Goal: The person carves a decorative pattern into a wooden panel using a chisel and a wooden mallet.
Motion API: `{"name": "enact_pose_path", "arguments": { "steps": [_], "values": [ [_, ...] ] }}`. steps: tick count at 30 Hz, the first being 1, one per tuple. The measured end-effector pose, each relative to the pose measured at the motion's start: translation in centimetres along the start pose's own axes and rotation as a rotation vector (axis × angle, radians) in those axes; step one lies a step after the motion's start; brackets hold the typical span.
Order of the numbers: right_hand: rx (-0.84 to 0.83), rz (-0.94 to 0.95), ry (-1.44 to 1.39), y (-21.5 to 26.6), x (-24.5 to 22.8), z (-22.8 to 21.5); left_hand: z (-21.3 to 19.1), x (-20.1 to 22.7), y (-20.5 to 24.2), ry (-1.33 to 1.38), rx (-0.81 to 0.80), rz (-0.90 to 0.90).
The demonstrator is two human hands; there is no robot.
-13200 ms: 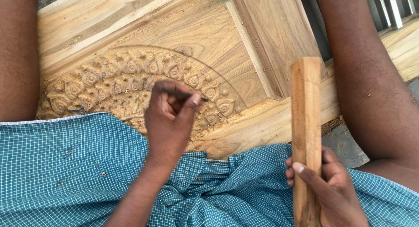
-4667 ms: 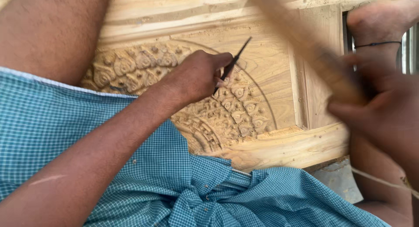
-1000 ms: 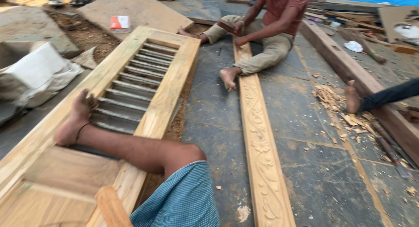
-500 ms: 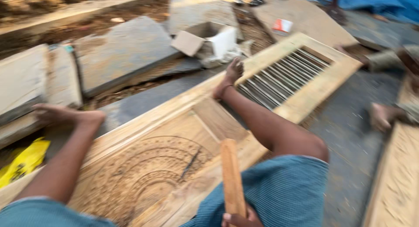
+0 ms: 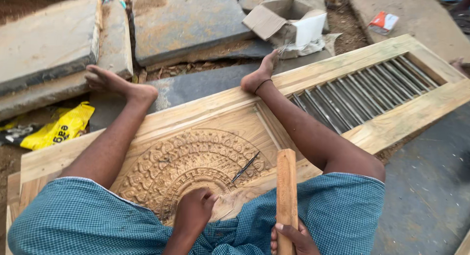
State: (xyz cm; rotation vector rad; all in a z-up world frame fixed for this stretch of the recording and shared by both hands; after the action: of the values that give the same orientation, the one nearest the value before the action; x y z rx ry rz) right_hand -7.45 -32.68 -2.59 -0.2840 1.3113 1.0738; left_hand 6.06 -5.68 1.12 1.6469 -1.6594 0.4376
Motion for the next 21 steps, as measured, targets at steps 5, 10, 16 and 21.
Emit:
{"name": "enact_pose_path", "arguments": {
  "steps": [5,10,16,21],
  "values": [
    [-0.139,0.180,0.108,0.9,5.2,-3.3,6.0,6.4,-4.6,-0.056,0.027,0.099],
    [-0.233,-0.007,0.181,-3.6,9.2,-8.2,7.0,8.3,-9.0,-0.416,-0.106,0.043],
    [-0.355,-0.075,0.119,-5.3,9.4,-10.4,-7.7,4.3,-11.5,0.010,-0.223,-0.340],
    [-0.305,0.132,0.204,-5.0,7.7,-7.3,-13.9,0.3,-11.1,0.600,0.002,-0.267]
  ]
}}
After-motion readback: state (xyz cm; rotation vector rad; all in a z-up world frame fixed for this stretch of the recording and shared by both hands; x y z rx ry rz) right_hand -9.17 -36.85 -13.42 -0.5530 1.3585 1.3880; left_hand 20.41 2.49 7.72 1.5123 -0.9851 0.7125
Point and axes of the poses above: each hand's wrist, its own y-axis away from the middle knuckle, its own z-axis out of the palm, x = y × z, the point moved 3 cm from there along -y, towards the middle knuckle, and after that the axes turned 15 degrees about -z, right-handed, at the moved point
